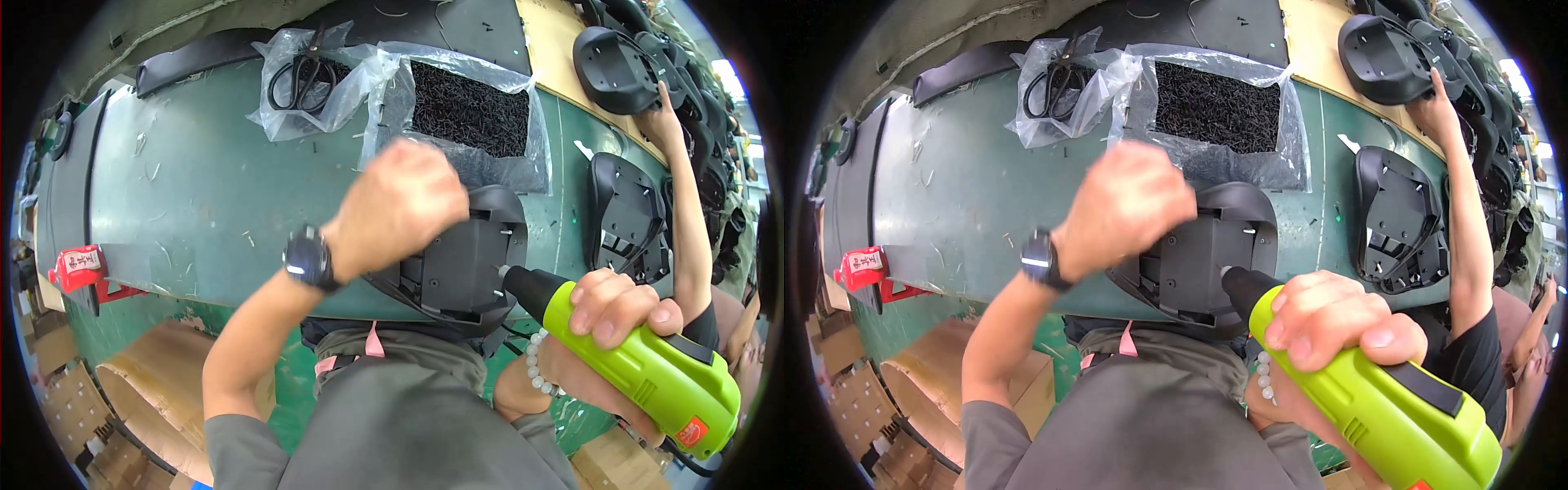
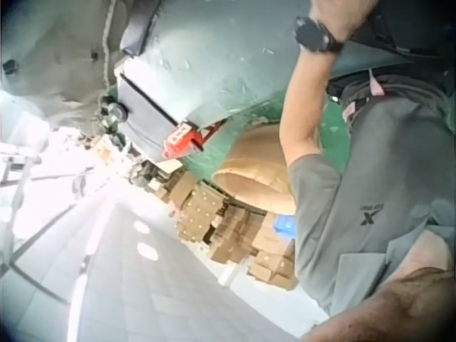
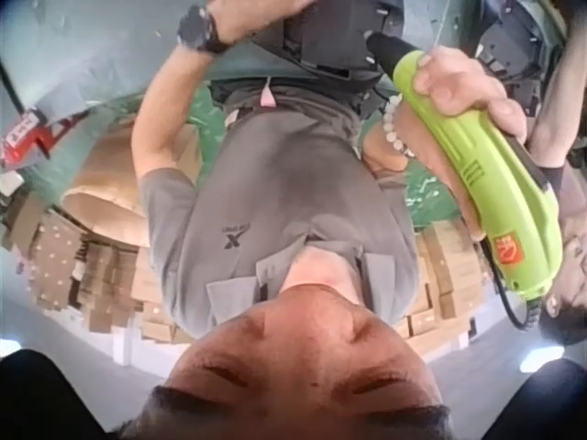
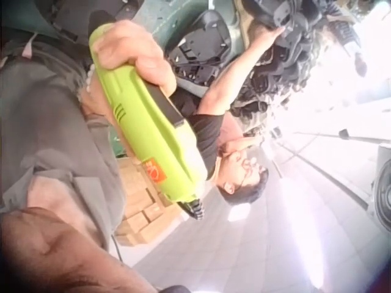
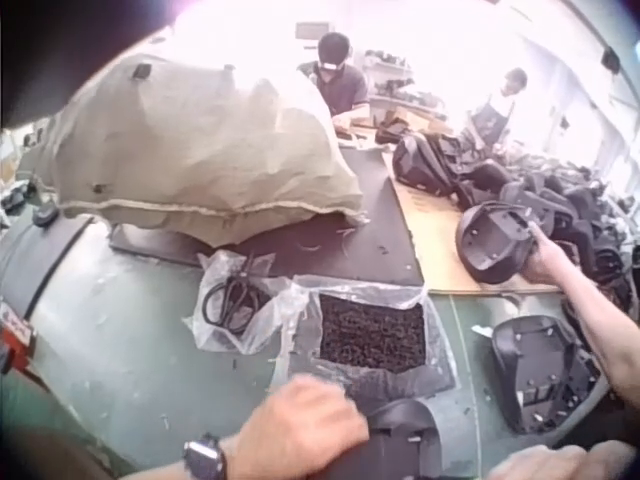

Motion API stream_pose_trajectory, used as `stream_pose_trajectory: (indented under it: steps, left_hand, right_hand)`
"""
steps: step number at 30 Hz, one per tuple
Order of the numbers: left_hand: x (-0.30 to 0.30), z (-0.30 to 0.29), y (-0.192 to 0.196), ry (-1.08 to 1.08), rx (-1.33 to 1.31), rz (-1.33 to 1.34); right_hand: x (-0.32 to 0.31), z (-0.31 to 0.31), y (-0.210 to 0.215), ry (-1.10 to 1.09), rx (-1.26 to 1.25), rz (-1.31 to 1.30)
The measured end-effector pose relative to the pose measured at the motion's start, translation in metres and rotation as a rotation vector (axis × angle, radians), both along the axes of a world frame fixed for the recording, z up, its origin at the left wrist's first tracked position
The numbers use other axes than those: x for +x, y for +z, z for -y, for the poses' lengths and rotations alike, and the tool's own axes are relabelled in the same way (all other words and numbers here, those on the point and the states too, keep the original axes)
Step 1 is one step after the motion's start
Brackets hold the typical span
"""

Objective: Assembling bicycle seats by fastening plastic components with an electric screwdriver.

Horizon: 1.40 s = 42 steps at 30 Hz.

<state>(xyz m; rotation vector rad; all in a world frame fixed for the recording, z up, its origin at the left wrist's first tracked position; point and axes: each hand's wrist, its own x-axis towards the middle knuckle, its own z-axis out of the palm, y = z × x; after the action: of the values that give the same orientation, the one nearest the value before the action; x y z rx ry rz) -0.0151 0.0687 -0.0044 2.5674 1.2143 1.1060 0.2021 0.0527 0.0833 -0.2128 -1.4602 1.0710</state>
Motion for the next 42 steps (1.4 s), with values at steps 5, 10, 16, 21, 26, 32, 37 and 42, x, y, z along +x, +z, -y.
stream_pose_trajectory:
  steps: [5,10,16,21,26,32,37,42]
  left_hand:
    - [0.016,0.045,0.011,-0.004,-0.032,0.020]
    - [0.019,0.057,0.016,0.027,-0.055,-0.186]
    - [0.000,0.083,0.007,-0.040,-0.410,-0.087]
    - [0.002,0.090,-0.022,0.000,-0.412,-0.250]
    - [0.004,0.093,-0.037,0.033,-0.310,-0.257]
    - [0.003,0.095,-0.040,0.025,-0.353,-0.183]
    - [0.005,0.093,-0.044,0.045,-0.307,-0.203]
    - [0.003,0.093,-0.044,0.040,-0.340,-0.240]
  right_hand:
    - [-0.010,-0.002,0.005,0.164,0.002,0.048]
    - [-0.011,0.005,0.015,0.213,-0.084,0.193]
    - [-0.015,0.019,0.004,0.202,-0.139,0.213]
    - [-0.020,0.016,-0.011,0.289,-0.201,0.110]
    - [-0.020,0.016,-0.012,0.287,-0.231,0.114]
    - [-0.020,0.016,-0.017,0.196,-0.206,0.118]
    - [-0.018,0.015,-0.013,0.212,-0.207,0.201]
    - [-0.019,0.013,-0.019,0.197,-0.230,0.165]
